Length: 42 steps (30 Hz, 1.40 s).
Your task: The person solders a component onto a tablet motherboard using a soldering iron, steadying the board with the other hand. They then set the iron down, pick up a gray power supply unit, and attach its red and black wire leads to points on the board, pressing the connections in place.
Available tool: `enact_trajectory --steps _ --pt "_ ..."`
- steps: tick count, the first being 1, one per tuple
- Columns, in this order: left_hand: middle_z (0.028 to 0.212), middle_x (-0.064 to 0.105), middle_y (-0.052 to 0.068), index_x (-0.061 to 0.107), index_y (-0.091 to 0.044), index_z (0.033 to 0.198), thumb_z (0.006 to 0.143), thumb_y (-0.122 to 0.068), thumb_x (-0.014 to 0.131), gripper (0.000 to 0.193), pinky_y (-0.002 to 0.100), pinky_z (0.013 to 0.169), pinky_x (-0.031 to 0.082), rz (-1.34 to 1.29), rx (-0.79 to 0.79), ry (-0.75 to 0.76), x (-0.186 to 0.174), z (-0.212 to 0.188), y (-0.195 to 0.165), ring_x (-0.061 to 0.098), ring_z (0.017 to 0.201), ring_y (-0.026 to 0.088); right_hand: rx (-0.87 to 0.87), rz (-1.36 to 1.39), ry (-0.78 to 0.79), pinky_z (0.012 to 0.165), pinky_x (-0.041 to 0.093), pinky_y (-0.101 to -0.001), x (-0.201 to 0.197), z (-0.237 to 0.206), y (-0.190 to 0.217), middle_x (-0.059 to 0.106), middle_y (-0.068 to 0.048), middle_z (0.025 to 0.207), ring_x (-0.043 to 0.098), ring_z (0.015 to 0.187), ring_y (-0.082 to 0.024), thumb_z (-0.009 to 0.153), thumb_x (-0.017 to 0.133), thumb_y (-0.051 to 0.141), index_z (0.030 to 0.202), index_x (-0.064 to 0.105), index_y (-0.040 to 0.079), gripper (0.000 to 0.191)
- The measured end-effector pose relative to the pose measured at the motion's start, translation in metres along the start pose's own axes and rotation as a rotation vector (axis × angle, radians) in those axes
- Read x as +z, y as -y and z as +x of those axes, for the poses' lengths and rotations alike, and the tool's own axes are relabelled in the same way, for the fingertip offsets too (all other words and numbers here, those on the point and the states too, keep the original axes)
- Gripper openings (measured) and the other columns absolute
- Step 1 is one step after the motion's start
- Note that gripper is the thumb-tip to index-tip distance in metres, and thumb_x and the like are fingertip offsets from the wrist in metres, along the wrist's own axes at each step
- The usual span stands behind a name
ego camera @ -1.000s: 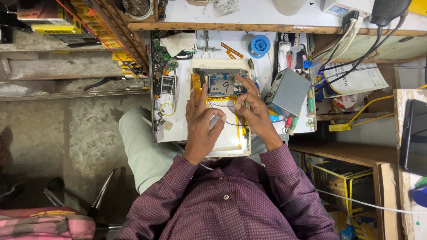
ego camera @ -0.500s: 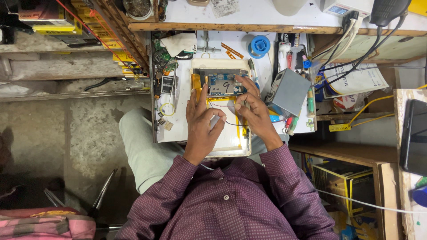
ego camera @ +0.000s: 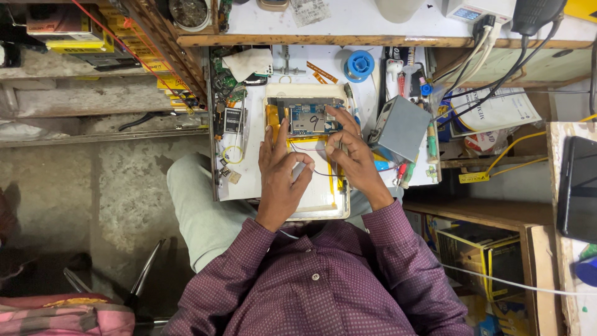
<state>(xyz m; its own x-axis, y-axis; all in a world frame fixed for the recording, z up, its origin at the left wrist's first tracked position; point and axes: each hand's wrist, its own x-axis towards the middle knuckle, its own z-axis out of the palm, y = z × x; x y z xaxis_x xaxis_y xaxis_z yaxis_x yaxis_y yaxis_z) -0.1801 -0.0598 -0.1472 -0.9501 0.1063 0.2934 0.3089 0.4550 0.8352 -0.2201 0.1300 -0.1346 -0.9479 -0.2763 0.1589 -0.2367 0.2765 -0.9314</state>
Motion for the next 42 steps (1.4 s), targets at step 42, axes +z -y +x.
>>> enact_trajectory --steps 42 --pt "0.167 0.031 0.021 0.070 -0.009 0.093 0.088 -0.013 0.071 0.007 0.054 0.126 0.016 0.056 0.067 -0.062 0.002 -0.026 -0.068 0.021 0.156 0.048 -0.156 -0.006 -0.043 0.128 0.018 -0.0474 -0.011 -0.045 0.062 0.041 -0.013 0.165 0.021 0.160 -0.037 0.096 0.063 0.008 0.098 0.060 0.008 0.004"
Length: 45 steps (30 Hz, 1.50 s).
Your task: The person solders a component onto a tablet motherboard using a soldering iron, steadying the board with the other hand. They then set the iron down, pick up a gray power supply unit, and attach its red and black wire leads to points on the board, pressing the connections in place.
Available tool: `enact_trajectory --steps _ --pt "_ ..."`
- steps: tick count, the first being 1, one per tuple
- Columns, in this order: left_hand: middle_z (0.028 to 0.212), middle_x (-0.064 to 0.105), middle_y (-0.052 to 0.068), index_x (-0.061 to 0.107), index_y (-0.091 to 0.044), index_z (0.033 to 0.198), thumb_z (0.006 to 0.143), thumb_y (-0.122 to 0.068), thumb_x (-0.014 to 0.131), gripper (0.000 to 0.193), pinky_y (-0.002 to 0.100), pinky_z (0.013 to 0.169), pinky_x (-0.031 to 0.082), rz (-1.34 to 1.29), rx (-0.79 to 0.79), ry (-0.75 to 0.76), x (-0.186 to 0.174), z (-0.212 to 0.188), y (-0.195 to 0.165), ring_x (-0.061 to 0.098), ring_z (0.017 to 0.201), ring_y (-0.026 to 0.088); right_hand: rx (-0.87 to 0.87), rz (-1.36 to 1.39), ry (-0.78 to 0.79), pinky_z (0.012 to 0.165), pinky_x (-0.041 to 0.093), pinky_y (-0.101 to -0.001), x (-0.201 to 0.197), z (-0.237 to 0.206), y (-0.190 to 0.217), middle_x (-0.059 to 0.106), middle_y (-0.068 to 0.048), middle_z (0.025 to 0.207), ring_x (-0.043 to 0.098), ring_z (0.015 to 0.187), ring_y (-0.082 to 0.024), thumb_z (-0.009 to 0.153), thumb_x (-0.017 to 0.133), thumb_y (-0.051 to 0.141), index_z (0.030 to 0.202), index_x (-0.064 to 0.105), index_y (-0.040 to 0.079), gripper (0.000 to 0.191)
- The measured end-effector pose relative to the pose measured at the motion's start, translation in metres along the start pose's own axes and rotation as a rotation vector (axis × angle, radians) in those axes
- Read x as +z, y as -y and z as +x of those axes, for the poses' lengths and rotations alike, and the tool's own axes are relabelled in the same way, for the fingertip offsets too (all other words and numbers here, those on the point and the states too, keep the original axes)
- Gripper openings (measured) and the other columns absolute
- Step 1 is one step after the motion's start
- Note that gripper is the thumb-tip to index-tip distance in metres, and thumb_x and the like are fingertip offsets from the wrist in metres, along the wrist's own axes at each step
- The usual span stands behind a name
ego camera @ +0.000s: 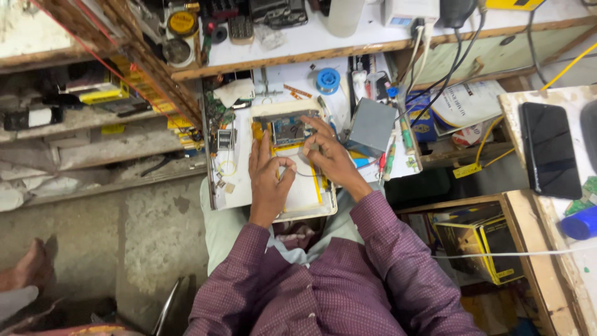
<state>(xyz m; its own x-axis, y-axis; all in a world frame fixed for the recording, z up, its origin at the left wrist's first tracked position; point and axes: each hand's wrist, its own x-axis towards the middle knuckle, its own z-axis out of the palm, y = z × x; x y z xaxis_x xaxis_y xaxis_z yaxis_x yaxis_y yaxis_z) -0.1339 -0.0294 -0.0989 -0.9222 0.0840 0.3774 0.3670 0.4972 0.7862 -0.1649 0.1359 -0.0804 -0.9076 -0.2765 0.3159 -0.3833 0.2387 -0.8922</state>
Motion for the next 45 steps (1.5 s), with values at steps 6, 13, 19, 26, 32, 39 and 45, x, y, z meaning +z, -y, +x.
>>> enact_trajectory --steps 6,13,19,26,32,39,45 --pt "0.167 0.032 0.021 0.072 -0.009 0.091 0.088 -0.014 0.070 0.006 0.053 0.125 0.017 0.013 -0.026 -0.001 0.005 0.001 -0.003 0.022 0.156 0.047 -0.021 -0.015 0.010 0.128 0.018 -0.0475 -0.005 -0.001 -0.002 0.041 -0.013 0.164 0.022 0.160 -0.037 0.096 0.064 0.010 0.097 0.060 0.007 0.006" --pt "0.167 0.030 0.021 0.074 -0.009 0.092 0.090 -0.015 0.071 0.007 0.054 0.124 0.016 0.024 -0.035 -0.007 0.012 0.000 0.000 0.021 0.155 0.048 0.006 0.003 0.019 0.128 0.017 -0.0477 -0.009 -0.004 -0.008 0.040 -0.012 0.165 0.020 0.160 -0.036 0.097 0.065 0.011 0.096 0.059 0.007 0.007" --pt "0.168 0.029 0.022 0.073 -0.009 0.090 0.088 -0.015 0.070 0.007 0.053 0.124 0.017 0.017 -0.030 -0.007 0.015 0.001 0.003 0.022 0.155 0.048 0.005 0.007 0.011 0.128 0.018 -0.0472 -0.011 -0.005 -0.015 0.041 -0.012 0.165 0.022 0.159 -0.036 0.096 0.065 0.011 0.095 0.060 0.007 0.007" --pt "0.168 0.029 0.022 0.073 -0.009 0.091 0.088 -0.015 0.070 0.007 0.053 0.124 0.016 0.018 -0.028 0.004 0.018 0.002 0.008 0.022 0.156 0.047 -0.006 0.000 0.002 0.127 0.018 -0.0476 -0.012 -0.004 -0.024 0.041 -0.014 0.164 0.022 0.159 -0.037 0.096 0.065 0.011 0.095 0.062 0.007 0.006" --pt "0.168 0.029 0.021 0.073 -0.008 0.092 0.089 -0.015 0.071 0.008 0.052 0.125 0.015 0.016 -0.048 0.019 0.020 0.002 0.011 0.021 0.156 0.046 0.008 -0.004 -0.001 0.126 0.020 -0.0476 -0.013 -0.005 -0.031 0.040 -0.014 0.164 0.021 0.159 -0.038 0.095 0.065 0.012 0.097 0.062 0.007 0.006" --pt "0.168 0.030 0.021 0.073 -0.008 0.092 0.087 -0.014 0.071 0.007 0.052 0.124 0.017 0.013 -0.041 0.010 0.025 0.003 0.003 0.022 0.156 0.046 -0.007 -0.025 -0.002 0.126 0.021 -0.0472 -0.018 -0.009 -0.032 0.041 -0.013 0.164 0.023 0.158 -0.037 0.094 0.066 0.012 0.095 0.064 0.007 0.006" --pt "0.168 0.030 0.021 0.073 -0.008 0.092 0.086 -0.013 0.072 0.008 0.053 0.124 0.018 0.020 -0.040 0.005 0.033 0.002 -0.004 0.023 0.156 0.048 -0.014 -0.040 -0.005 0.125 0.024 -0.0464 -0.025 -0.014 -0.034 0.043 -0.012 0.163 0.026 0.157 -0.037 0.093 0.066 0.012 0.095 0.064 0.007 0.006"
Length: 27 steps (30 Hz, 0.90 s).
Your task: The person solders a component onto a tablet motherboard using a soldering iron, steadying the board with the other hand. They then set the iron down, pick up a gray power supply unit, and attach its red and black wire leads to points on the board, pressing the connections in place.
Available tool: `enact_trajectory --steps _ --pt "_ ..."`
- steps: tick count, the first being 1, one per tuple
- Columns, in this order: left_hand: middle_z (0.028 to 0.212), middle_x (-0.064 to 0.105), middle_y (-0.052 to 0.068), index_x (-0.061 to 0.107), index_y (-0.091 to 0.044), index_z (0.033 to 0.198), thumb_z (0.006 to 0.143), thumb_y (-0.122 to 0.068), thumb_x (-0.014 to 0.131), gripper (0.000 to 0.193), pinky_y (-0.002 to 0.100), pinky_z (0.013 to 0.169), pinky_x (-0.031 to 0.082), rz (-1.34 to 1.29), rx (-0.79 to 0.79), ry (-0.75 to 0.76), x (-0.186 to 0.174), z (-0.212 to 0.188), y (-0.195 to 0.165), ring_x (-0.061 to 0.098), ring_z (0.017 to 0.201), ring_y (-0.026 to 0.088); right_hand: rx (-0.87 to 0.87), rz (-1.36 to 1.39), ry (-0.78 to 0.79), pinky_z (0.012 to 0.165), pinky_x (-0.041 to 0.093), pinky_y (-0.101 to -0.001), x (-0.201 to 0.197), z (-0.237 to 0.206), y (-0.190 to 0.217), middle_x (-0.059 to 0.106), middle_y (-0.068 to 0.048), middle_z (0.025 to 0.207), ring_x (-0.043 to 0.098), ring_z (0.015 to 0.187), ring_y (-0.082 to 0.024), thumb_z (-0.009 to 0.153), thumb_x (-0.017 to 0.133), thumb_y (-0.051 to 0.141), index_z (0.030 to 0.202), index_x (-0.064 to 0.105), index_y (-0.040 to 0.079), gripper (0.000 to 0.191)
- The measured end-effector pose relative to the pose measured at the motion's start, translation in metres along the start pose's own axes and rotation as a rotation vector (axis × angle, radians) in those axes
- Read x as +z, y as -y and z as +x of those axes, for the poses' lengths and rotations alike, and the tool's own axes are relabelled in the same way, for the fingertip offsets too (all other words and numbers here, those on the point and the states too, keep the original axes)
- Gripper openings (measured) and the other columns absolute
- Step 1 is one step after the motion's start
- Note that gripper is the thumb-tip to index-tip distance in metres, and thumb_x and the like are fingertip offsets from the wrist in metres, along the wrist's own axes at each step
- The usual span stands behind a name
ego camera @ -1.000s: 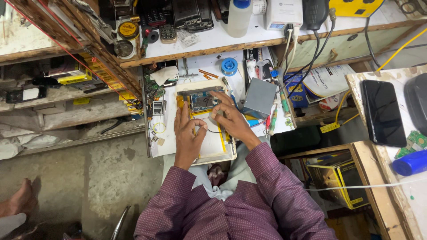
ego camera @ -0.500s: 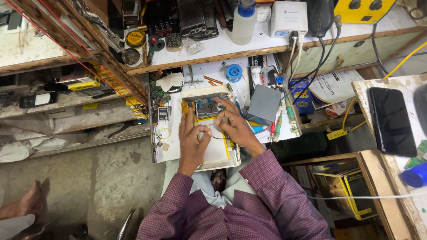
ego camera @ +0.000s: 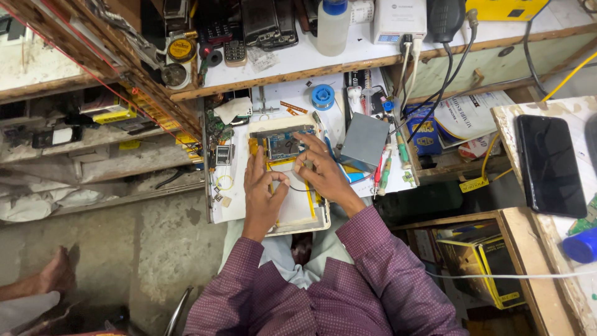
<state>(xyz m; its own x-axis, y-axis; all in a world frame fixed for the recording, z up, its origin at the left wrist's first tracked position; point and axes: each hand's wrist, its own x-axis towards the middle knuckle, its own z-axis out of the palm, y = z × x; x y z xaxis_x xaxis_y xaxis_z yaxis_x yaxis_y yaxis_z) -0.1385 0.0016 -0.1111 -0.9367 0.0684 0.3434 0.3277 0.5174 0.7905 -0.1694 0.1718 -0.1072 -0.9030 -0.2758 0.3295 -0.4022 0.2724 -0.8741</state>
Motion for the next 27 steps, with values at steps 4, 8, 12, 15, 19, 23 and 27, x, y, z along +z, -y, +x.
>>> enact_trajectory --steps 4,8,12,15,19,23,27 --pt "0.168 0.030 0.022 0.071 -0.007 0.090 0.085 -0.011 0.073 0.006 0.053 0.124 0.020 -0.001 0.026 -0.011 0.005 0.000 -0.008 0.023 0.155 0.048 -0.018 -0.008 -0.004 0.125 0.024 -0.0471 -0.006 -0.004 0.003 0.044 -0.011 0.163 0.026 0.157 -0.038 0.093 0.067 0.012 0.095 0.064 0.006 0.006" --pt "0.167 0.030 0.023 0.071 -0.007 0.091 0.084 -0.009 0.074 0.008 0.053 0.124 0.021 0.000 0.044 -0.023 0.007 0.000 -0.018 0.024 0.155 0.049 -0.026 -0.005 -0.008 0.125 0.025 -0.0473 -0.012 -0.007 0.008 0.044 -0.011 0.162 0.026 0.157 -0.038 0.093 0.068 0.013 0.094 0.064 0.006 0.007" --pt "0.167 0.031 0.024 0.071 -0.008 0.091 0.084 -0.009 0.074 0.008 0.053 0.124 0.022 0.010 0.062 -0.023 0.008 -0.001 -0.024 0.026 0.154 0.049 -0.030 -0.002 -0.005 0.125 0.025 -0.0479 -0.015 -0.009 0.012 0.044 -0.011 0.162 0.026 0.156 -0.038 0.093 0.068 0.013 0.094 0.064 0.006 0.007" --pt "0.167 0.031 0.024 0.071 -0.008 0.092 0.085 -0.009 0.074 0.008 0.053 0.124 0.023 0.006 0.071 -0.027 0.007 -0.001 -0.024 0.027 0.154 0.049 -0.039 -0.006 -0.009 0.125 0.024 -0.0480 -0.015 -0.008 0.013 0.045 -0.011 0.162 0.027 0.156 -0.038 0.093 0.067 0.013 0.095 0.064 0.006 0.007" --pt "0.166 0.032 0.024 0.072 -0.008 0.090 0.083 -0.009 0.074 0.007 0.054 0.123 0.021 0.004 0.073 -0.039 0.005 -0.001 -0.024 0.027 0.154 0.048 -0.038 -0.018 -0.008 0.125 0.024 -0.0482 -0.013 -0.006 0.017 0.045 -0.011 0.162 0.028 0.156 -0.039 0.094 0.068 0.012 0.095 0.064 0.006 0.007" --pt "0.167 0.031 0.023 0.072 -0.009 0.090 0.085 -0.010 0.074 0.006 0.055 0.124 0.019 0.003 0.049 -0.007 0.000 0.000 -0.021 0.026 0.155 0.048 -0.017 -0.028 -0.021 0.125 0.026 -0.0469 -0.009 -0.004 0.021 0.045 -0.012 0.161 0.031 0.155 -0.038 0.093 0.068 0.012 0.095 0.064 0.007 0.007" --pt "0.168 0.028 0.023 0.072 -0.009 0.092 0.087 -0.012 0.073 0.006 0.056 0.124 0.017 -0.011 0.043 0.011 -0.004 0.003 -0.012 0.024 0.155 0.048 -0.010 -0.011 -0.038 0.125 0.025 -0.0466 -0.002 0.000 0.019 0.044 -0.015 0.162 0.029 0.156 -0.039 0.093 0.067 0.011 0.097 0.064 0.007 0.007"
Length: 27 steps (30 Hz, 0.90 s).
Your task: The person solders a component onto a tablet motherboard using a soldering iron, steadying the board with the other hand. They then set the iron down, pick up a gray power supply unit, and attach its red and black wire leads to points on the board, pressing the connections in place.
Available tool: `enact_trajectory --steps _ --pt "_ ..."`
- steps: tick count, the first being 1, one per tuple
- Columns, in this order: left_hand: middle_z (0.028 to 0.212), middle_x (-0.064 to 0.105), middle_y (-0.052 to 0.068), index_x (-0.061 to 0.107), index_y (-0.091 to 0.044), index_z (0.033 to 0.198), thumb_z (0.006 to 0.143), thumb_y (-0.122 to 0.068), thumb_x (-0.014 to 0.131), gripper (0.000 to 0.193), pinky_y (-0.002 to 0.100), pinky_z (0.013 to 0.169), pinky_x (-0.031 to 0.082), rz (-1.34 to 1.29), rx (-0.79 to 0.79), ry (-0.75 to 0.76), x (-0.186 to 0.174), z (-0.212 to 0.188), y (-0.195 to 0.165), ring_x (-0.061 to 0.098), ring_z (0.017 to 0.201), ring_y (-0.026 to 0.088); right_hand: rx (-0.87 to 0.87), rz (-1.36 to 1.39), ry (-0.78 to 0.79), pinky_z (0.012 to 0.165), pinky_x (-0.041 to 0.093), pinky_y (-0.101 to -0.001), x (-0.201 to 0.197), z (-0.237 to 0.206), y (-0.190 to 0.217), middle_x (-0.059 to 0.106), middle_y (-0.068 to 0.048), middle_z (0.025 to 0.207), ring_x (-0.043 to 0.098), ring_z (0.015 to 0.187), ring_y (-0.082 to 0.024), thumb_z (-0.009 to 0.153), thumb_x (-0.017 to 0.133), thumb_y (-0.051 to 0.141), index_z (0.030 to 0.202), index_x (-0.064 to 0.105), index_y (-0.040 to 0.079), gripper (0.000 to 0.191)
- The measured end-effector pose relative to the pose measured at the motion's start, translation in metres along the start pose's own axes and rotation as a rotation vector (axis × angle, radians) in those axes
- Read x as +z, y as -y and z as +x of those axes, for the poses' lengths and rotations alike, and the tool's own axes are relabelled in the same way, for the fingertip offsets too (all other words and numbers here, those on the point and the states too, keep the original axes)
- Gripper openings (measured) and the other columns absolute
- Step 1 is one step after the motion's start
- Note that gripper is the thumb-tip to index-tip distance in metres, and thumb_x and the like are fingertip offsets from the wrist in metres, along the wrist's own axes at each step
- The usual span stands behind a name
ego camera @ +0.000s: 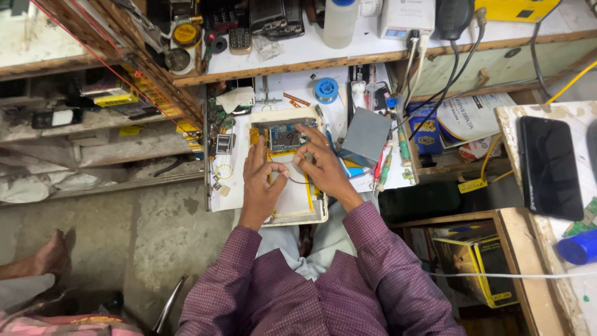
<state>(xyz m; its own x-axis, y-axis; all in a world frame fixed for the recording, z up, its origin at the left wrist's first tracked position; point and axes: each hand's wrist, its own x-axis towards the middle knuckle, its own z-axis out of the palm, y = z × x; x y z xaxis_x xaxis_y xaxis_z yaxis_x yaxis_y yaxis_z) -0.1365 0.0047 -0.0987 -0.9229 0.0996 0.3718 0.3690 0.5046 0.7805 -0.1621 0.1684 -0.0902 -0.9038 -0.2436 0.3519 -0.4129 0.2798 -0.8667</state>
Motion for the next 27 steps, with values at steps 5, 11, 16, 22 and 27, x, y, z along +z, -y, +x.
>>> enact_trajectory --steps 5,11,16,22,27 --pt "0.169 0.029 0.021 0.071 -0.010 0.092 0.088 -0.015 0.072 0.006 0.056 0.125 0.016 0.010 -0.003 -0.002 -0.008 -0.004 0.024 0.025 0.156 0.046 0.003 -0.005 0.016 0.126 0.023 -0.0473 0.019 0.007 -0.010 0.043 -0.017 0.163 0.029 0.156 -0.039 0.093 0.068 0.009 0.098 0.062 0.006 0.007" --pt "0.169 0.027 0.020 0.071 -0.011 0.094 0.090 -0.016 0.072 0.007 0.057 0.126 0.013 -0.018 -0.022 0.007 -0.017 -0.009 0.048 0.022 0.158 0.046 -0.004 0.030 0.040 0.128 0.021 -0.0462 0.038 0.010 -0.019 0.042 -0.016 0.165 0.029 0.157 -0.037 0.094 0.065 0.006 0.096 0.059 0.006 0.006" --pt "0.169 0.028 0.019 0.069 -0.011 0.096 0.091 -0.017 0.072 0.009 0.057 0.127 0.014 -0.022 -0.007 0.000 -0.021 -0.010 0.063 0.022 0.158 0.046 0.023 0.012 0.058 0.130 0.018 -0.0464 0.047 0.013 -0.026 0.041 -0.015 0.165 0.027 0.159 -0.036 0.095 0.065 0.005 0.096 0.060 0.007 0.005" --pt "0.170 0.026 0.020 0.068 -0.011 0.095 0.091 -0.015 0.071 0.006 0.058 0.128 0.013 -0.030 0.003 0.004 -0.019 -0.010 0.074 0.021 0.158 0.046 0.054 0.011 0.056 0.130 0.015 -0.0471 0.051 0.015 -0.035 0.041 -0.014 0.166 0.025 0.160 -0.035 0.093 0.064 0.004 0.095 0.060 0.006 0.005" --pt "0.170 0.026 0.020 0.067 -0.010 0.095 0.092 -0.015 0.072 0.007 0.058 0.128 0.012 -0.017 -0.001 0.015 -0.017 -0.008 0.078 0.020 0.158 0.046 0.080 0.026 0.060 0.129 0.018 -0.0470 0.050 0.015 -0.042 0.040 -0.014 0.166 0.023 0.160 -0.036 0.093 0.063 0.004 0.094 0.061 0.007 0.004"
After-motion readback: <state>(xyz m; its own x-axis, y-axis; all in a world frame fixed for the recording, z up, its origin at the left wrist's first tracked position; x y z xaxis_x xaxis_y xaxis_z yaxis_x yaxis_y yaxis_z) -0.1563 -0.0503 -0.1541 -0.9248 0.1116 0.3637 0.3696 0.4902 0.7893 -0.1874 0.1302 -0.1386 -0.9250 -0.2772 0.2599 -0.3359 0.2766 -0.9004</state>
